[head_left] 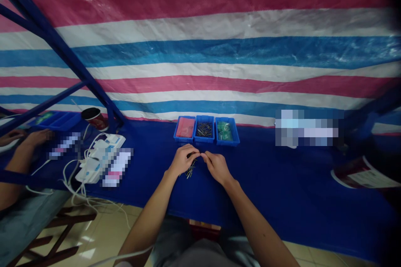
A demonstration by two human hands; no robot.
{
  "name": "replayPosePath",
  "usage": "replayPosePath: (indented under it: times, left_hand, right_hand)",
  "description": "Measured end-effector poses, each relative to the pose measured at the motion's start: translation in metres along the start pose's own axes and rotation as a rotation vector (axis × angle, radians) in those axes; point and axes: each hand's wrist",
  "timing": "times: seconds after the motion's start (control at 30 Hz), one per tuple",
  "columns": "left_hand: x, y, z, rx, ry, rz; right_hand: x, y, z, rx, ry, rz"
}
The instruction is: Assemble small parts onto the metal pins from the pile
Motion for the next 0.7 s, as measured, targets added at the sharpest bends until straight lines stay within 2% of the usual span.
replayPosePath:
  times: [0.7]
  left_hand:
    - [-0.0019, 0.0006, 0.0043, -0.021, 0.014, -0.067]
  right_hand:
    - [0.0001, 0.0003, -0.0008, -0.02, 0.024, 0.019]
Point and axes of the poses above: each hand's wrist, its own y-axis towards the middle knuckle, its own x-axis out of the palm, z = x × y, and after that the axes turned 6 degrees about -z, right-handed
